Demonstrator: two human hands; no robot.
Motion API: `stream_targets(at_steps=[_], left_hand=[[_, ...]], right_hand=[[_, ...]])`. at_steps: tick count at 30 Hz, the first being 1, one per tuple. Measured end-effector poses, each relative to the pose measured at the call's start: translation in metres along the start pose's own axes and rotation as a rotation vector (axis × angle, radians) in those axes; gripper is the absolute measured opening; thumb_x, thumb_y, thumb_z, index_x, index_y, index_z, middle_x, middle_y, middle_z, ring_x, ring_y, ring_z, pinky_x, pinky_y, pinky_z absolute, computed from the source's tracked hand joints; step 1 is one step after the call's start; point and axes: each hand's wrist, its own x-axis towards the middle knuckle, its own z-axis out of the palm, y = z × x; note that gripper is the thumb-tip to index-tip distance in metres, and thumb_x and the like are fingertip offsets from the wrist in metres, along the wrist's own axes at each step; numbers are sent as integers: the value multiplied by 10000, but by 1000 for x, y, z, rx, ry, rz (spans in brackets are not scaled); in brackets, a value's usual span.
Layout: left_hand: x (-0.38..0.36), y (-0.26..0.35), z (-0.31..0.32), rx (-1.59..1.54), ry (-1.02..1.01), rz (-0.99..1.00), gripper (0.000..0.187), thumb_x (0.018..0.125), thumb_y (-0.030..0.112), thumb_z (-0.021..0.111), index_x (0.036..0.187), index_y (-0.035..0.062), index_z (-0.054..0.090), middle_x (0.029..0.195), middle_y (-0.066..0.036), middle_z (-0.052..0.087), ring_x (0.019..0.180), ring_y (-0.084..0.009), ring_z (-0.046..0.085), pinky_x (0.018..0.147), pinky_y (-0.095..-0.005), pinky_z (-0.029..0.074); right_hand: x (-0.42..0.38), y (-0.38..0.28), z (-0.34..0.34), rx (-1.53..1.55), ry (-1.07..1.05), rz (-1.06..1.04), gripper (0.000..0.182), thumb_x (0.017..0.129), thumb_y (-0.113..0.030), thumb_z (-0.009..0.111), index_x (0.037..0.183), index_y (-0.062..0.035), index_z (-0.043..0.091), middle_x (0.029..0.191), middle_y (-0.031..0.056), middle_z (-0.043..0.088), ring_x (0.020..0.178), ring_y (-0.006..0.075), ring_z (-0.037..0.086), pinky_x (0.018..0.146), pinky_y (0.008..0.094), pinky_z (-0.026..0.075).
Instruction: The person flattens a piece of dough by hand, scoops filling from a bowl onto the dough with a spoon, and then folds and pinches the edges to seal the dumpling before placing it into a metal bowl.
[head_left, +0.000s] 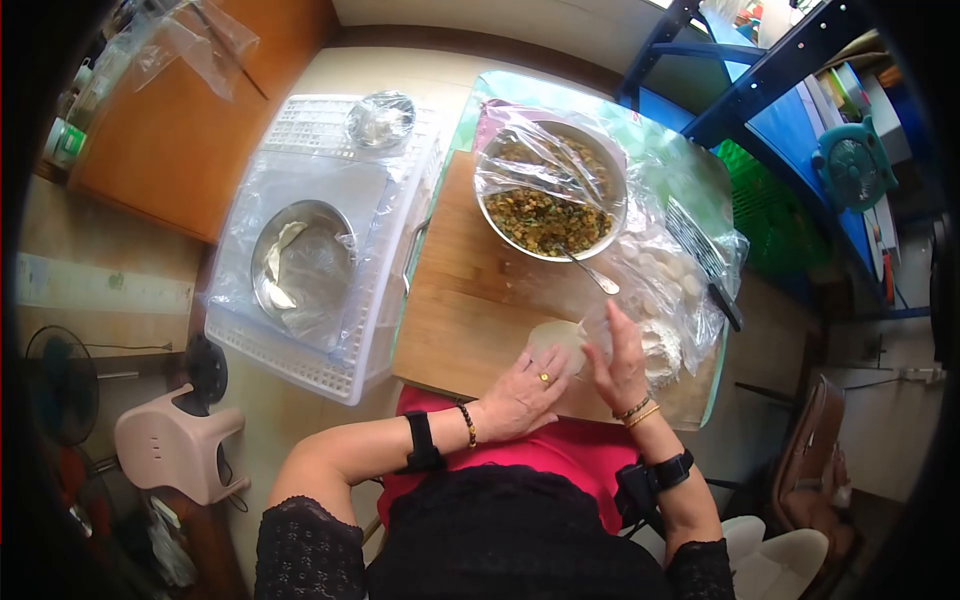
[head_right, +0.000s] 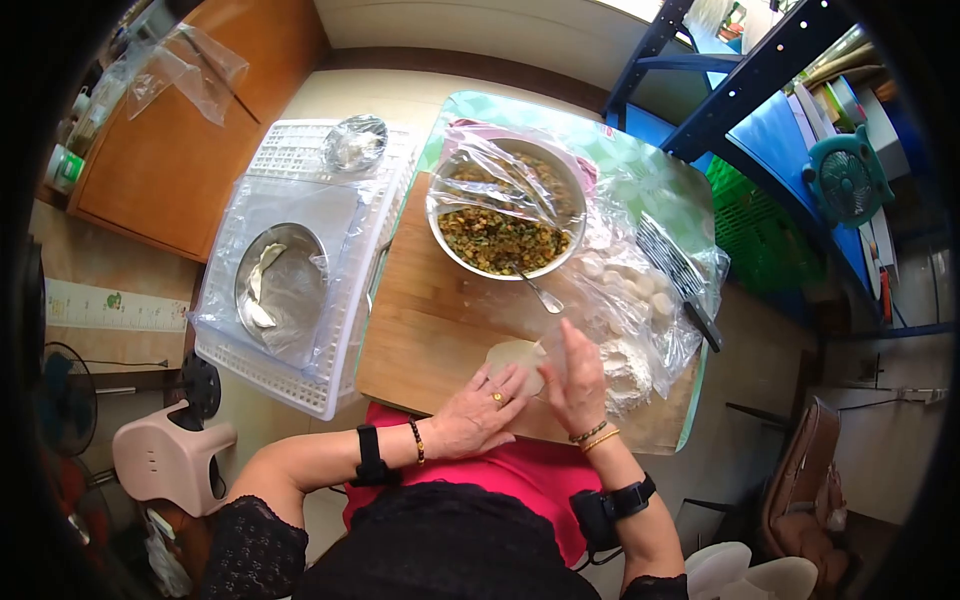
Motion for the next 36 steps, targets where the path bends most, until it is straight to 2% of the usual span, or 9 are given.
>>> stream_targets(at_steps=[4, 7, 12, 16, 21, 23, 28, 32, 36], left_hand=[[-3, 8, -1, -53, -107, 78, 584, 828, 342, 674, 1284, 24, 496, 1409, -210, 404, 1368, -366, 334, 1125, -563, 251], [-7, 7, -3, -63, -244, 56, 618, 811, 348, 686, 1291, 0, 511, 1390, -228, 430, 1372, -361, 336, 1138, -556, 230], [-7, 6, -1, -24, -67, 91, 569, 815, 331, 692, 1267, 35, 513, 1351, -192, 442, 1312, -331, 398, 1118, -558, 259], [-9, 8, -8, -165, -6, 46, 582, 803, 310, 707, 1276, 34, 510, 1356, -198, 439, 1311, -337, 400, 1116, -559, 258], [-15, 6, -14, -67, 65, 42, 589, 796, 296, 711, 1276, 22, 507, 1348, -201, 446, 1327, -355, 383, 1122, -570, 250], [-16, 6, -14, -66, -2, 20, 579, 801, 303, 705, 1267, 18, 511, 1345, -198, 449, 1330, -355, 382, 1124, -574, 245], [-18, 3, -17, -30, -113, -9, 571, 812, 321, 690, 1259, 12, 512, 1339, -188, 459, 1333, -349, 382, 1121, -587, 241], [-19, 1, -17, -30, -72, 6, 587, 815, 318, 689, 1279, 14, 498, 1319, -181, 468, 1303, -351, 413, 1114, -589, 250], [-17, 0, -16, -151, 79, -36, 596, 812, 324, 694, 1282, 14, 498, 1306, -188, 471, 1271, -364, 440, 1109, -587, 259]], right_hand=[[-17, -22, 5, -197, -219, -117, 662, 807, -146, 692, 1402, -30, 425, 1292, 178, 501, 1155, 343, 507, 956, 446, 395], [-12, -10, 29, -305, -131, -104, 699, 798, -285, 708, 1390, -44, 424, 1298, 167, 492, 1185, 326, 484, 968, 454, 360], [27, 25, 32, -289, 40, 120, 844, 754, -481, 737, 1391, -43, 399, 1252, 170, 515, 1173, 342, 477, 974, 481, 345], [30, 47, 26, -13, 124, 281, 793, 737, -314, 789, 1379, -32, 419, 1223, 185, 542, 1094, 346, 532, 918, 418, 416], [14, 15, 12, -33, 78, 132, 723, 756, -152, 732, 1399, -47, 420, 1191, 177, 556, 1084, 347, 542, 927, 418, 423], [10, -10, 16, -158, -50, -138, 724, 751, -115, 718, 1404, -26, 416, 1165, 178, 559, 1046, 342, 559, 915, 439, 433], [18, -15, 47, -330, -130, -187, 736, 745, -286, 749, 1378, -56, 453, 1185, 163, 559, 1073, 318, 544, 946, 434, 371], [45, 17, 46, -226, -126, 168, 768, 725, -368, 778, 1345, -40, 465, 1103, 158, 578, 1036, 321, 551, 936, 447, 386], [45, 34, 43, -44, 150, 204, 742, 755, -306, 764, 1359, -27, 437, 1124, 180, 579, 1025, 352, 561, 898, 438, 445]])
